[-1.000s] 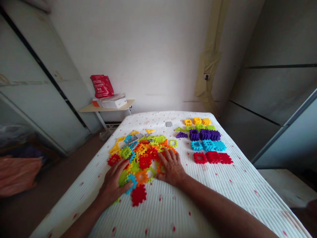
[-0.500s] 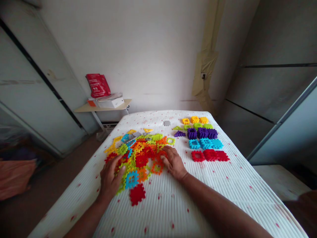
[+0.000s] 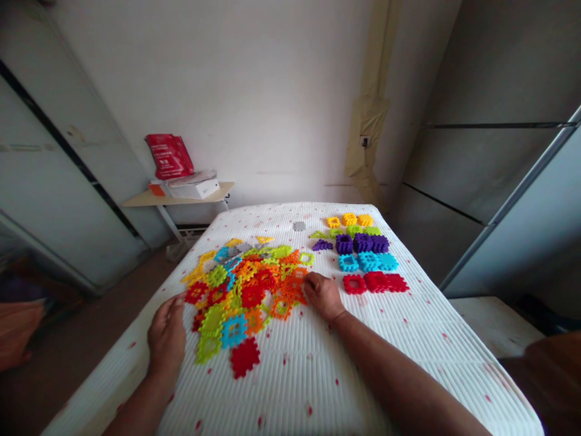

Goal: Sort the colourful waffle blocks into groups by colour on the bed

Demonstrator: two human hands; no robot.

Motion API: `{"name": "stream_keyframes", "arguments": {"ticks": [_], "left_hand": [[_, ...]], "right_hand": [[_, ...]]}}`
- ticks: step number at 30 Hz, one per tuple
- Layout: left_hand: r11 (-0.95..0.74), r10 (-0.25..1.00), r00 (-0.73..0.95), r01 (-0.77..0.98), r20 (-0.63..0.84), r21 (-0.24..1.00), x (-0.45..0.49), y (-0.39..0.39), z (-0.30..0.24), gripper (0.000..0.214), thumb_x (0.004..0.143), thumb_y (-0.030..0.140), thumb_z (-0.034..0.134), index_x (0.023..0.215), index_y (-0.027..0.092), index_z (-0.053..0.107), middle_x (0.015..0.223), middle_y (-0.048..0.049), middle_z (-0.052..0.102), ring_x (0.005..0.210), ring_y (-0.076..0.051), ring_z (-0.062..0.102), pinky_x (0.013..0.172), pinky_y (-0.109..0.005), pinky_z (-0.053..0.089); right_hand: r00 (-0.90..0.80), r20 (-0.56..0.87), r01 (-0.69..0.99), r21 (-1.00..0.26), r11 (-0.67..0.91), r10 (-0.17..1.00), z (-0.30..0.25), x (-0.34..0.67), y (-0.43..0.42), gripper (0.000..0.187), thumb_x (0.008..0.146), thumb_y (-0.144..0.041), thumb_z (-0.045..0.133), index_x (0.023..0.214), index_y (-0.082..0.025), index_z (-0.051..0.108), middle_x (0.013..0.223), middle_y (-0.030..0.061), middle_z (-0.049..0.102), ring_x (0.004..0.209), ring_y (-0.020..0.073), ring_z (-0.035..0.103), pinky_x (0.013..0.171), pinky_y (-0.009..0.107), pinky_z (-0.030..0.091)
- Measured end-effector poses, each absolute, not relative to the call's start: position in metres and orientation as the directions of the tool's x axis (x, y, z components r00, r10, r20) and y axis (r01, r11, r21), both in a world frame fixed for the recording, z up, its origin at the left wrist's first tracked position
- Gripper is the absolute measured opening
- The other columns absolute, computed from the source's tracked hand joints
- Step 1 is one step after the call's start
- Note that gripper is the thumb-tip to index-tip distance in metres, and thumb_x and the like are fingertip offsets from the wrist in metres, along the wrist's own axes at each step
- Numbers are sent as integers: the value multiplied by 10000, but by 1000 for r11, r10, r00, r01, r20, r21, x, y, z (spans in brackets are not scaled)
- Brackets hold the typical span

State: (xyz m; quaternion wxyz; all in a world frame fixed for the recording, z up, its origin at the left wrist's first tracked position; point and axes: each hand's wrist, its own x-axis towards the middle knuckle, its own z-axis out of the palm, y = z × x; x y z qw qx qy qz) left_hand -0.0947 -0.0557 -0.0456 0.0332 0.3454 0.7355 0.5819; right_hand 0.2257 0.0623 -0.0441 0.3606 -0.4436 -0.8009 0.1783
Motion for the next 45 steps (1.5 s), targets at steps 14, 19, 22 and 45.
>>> {"name": "stream_keyframes", "arguments": {"ticks": [14,19,22,45], "left_hand": [[198,643,-687,574,337,794,-96,-49,-49,474,773,516,409,1045,171,587,1066,-102,588,1028,-273,543,960,-438,398],[222,683,-678,548,272,806,-93,-51,-46,499,781,523,398,1086,169,575,1079,-103,601,1020,-270,561,952,-427,409],[244,693,-681,531,237,811,-91,-52,-44,487,786,510,403,1099,177,572,1092,-99,610,1018,-266,569,950,-421,411],[274,659,-725,482,203,832,-85,-50,-36,471,765,502,448,1077,182,598,1020,-104,632,922,-275,591,892,-472,441]], "right_hand": [[-535,344,660,-401,635,772,-37,218,54,262,841,-299,508,1046,-174,614,931,82,669,836,179,622,717,244,450],[-598,373,575,-417,704,709,-39,219,54,291,852,-290,497,1092,-156,592,939,87,666,831,172,616,733,246,452],[-619,391,539,-418,731,681,-38,218,53,243,853,-293,501,1032,-166,605,892,74,666,807,164,613,726,243,450],[-618,473,460,-429,777,628,-40,217,50,186,829,-189,468,920,-180,631,854,56,681,775,146,623,723,231,466]]}}
